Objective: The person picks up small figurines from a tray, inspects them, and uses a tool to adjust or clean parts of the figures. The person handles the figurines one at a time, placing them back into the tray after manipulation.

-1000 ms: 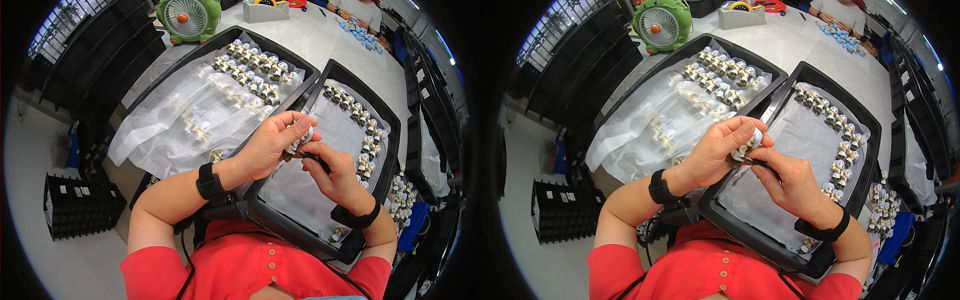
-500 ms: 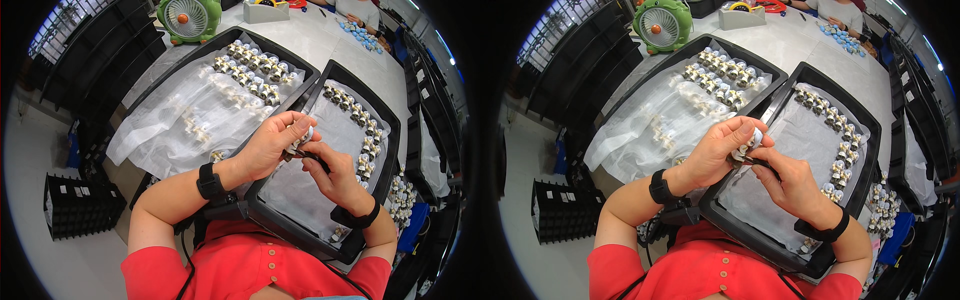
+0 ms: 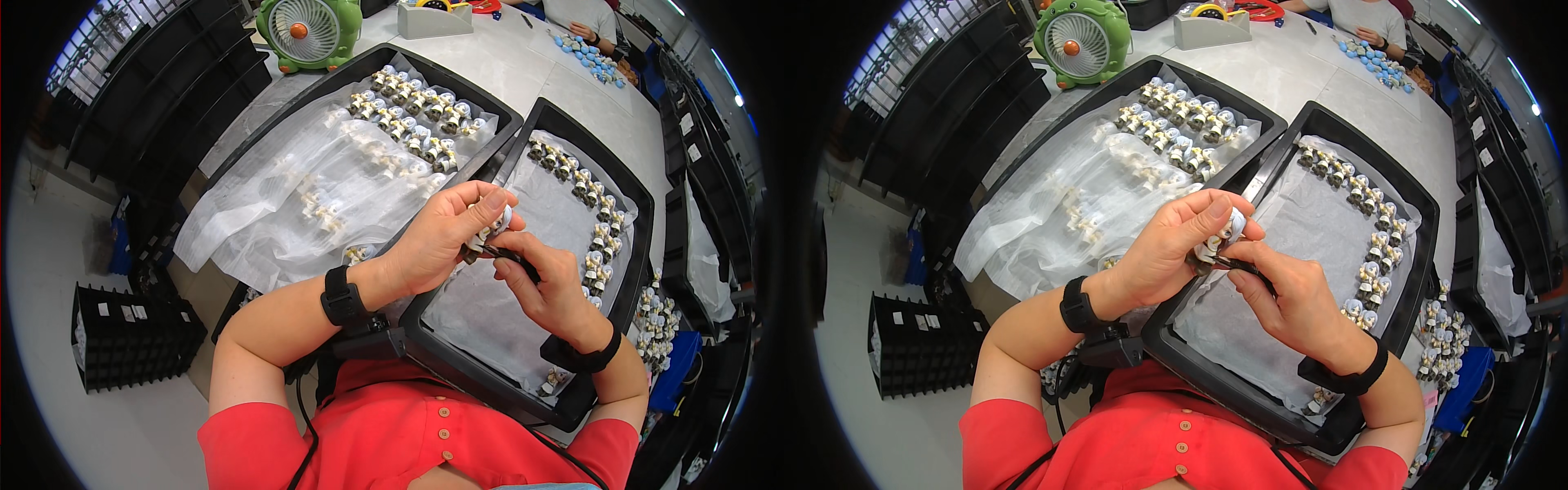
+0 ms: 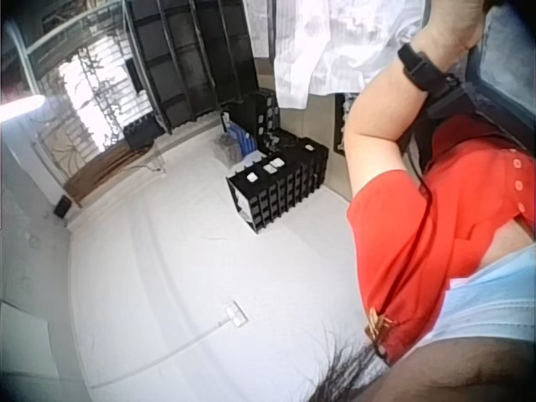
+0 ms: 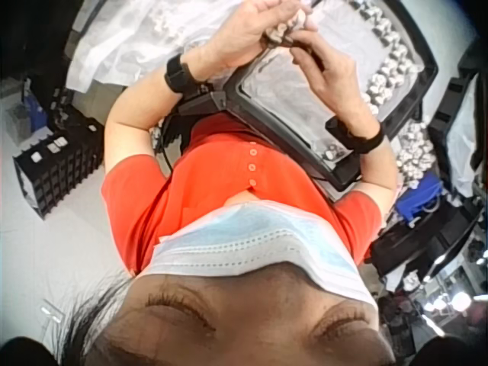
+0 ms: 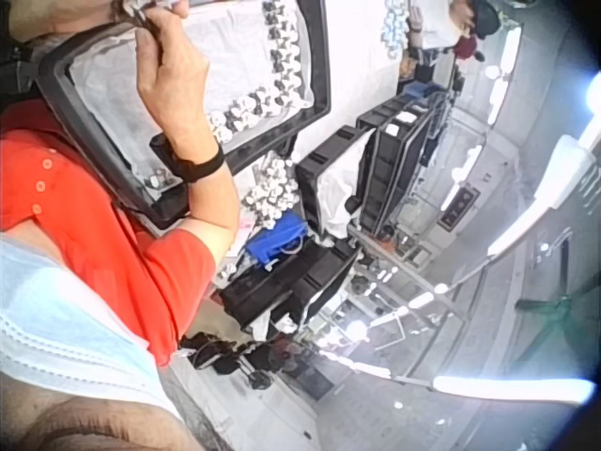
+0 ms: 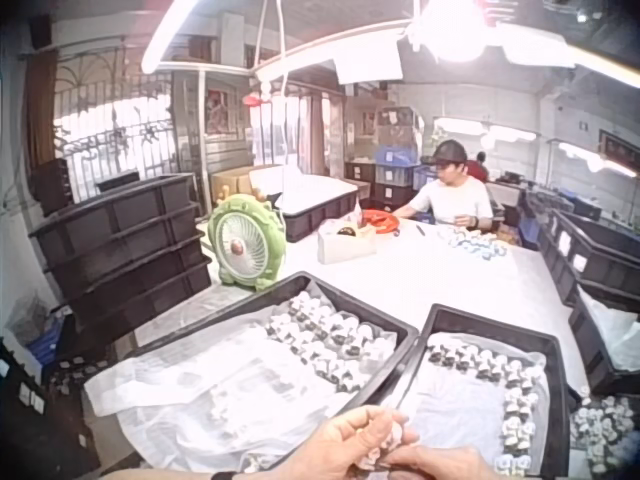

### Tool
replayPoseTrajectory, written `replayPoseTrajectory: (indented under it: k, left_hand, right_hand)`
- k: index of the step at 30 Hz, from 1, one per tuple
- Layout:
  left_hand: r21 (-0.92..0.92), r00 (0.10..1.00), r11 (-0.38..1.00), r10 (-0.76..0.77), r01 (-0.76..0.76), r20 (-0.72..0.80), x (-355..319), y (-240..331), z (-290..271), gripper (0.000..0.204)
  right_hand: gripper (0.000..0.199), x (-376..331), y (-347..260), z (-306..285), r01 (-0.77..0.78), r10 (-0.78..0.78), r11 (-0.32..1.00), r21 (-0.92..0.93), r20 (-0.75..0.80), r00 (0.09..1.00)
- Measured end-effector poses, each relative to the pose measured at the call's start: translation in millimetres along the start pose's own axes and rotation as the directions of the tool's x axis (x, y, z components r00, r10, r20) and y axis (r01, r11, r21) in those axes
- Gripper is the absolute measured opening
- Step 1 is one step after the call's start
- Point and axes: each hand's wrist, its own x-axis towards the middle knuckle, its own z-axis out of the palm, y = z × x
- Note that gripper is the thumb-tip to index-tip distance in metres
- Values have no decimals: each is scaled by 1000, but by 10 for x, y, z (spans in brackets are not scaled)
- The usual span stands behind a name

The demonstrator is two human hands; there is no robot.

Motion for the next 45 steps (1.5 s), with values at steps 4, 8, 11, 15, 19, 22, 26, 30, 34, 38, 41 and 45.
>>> replayPoseTrajectory:
  k: [4,8,11,15,19,22,26,30,34,38,41,45]
  left_hand:
    - [-2,1000,1000,1,-1,4,2,-3,-4,33]
    - [-5,1000,1000,-6,6,-9,3,-4,-7,33]
    - [-10,1000,1000,-12,11,-12,1,0,-6,33]
    - [-10,1000,1000,-14,14,-9,0,2,-2,34]
    - [-8,1000,1000,-8,8,-2,3,-9,-11,34]
    - [-8,1000,1000,-8,8,2,5,-8,-12,34]
    - [-12,1000,1000,-22,22,-6,3,-2,-13,35]
    - [-21,999,999,-31,31,-11,8,-16,-28,35]
    - [-26,999,999,-44,44,-18,7,-10,-20,35]
    - [-25,999,999,-44,44,-17,6,-5,-18,34]
    - [-24,999,999,-40,39,-11,11,-15,-32,34]
    - [-32,999,999,-37,37,-9,12,-13,-24,34]
  right_hand:
    - [21,7,-11,-8,12,-12,1000,-10,1,1000]
    - [21,10,-19,10,6,-6,1000,-3,-18,1000]
    - [21,7,-24,8,-14,14,1000,-5,-16,1000]
    - [21,4,-4,10,-6,6,1000,8,-14,1000]
    - [21,6,-6,0,-8,8,1000,10,1,1000]
    - [21,6,-4,2,-7,7,1000,10,-1,1000]
    - [21,7,-6,18,-10,10,1000,12,-14,1000]
    - [21,4,8,24,-13,13,1000,14,-11,1000]
    - [21,3,14,22,-23,23,999,29,-6,1000]
    - [21,2,33,25,-15,16,999,36,-8,1000]
    - [21,6,45,27,-7,7,999,37,-5,1000]
    - [21,3,47,22,-36,34,995,89,23,999]
